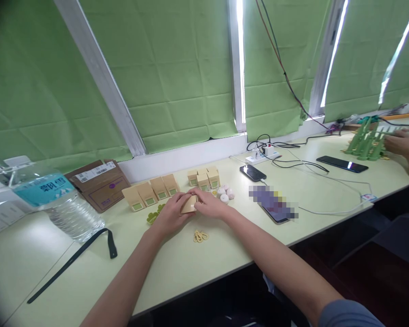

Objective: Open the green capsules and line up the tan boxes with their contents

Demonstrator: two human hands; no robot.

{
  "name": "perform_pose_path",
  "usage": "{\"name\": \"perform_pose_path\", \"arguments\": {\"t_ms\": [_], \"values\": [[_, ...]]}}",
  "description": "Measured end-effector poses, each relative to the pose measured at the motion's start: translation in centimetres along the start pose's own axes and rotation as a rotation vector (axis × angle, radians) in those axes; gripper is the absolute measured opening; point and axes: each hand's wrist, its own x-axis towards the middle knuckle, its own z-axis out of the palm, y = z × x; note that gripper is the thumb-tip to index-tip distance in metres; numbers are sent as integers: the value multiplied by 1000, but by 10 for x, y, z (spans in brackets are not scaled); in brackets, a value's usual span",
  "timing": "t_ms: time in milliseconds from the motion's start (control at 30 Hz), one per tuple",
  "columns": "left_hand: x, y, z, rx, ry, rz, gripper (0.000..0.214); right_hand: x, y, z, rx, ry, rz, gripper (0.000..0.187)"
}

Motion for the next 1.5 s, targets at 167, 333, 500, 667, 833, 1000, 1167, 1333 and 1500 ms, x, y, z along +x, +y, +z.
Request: {"name": "perform_pose_path", "arguments": {"t_ms": [167,333,500,667,833,1000,1167,1333,1500], "values": [[0,1,0,-7,8,35,51,0,0,0,41,0,-5,54],[1,2,-1,-8,9,45,51,1,0,1,29,5,-37,56],[0,4,-2,-8,-4,39,51,1,0,1,22,-8,-84,55],[1,6,-4,-5,-19,34,48,0,-2,1,12,-22,-87,52],[1,7,-5,-24,-31,33,48,1,-2,1,24,-12,-101,53],[1,5,-5,-49,-40,17,49,1,-1,2,20,-12,-108,52],[2,5,-6,-49,-41,24,47,1,-1,1,21,-19,-107,53],[2,4,-6,-43,-54,22,48,1,-2,1,23,-21,-94,51],[3,4,-7,-47,-74,17,48,1,0,1,-13,-26,-76,52]]}}
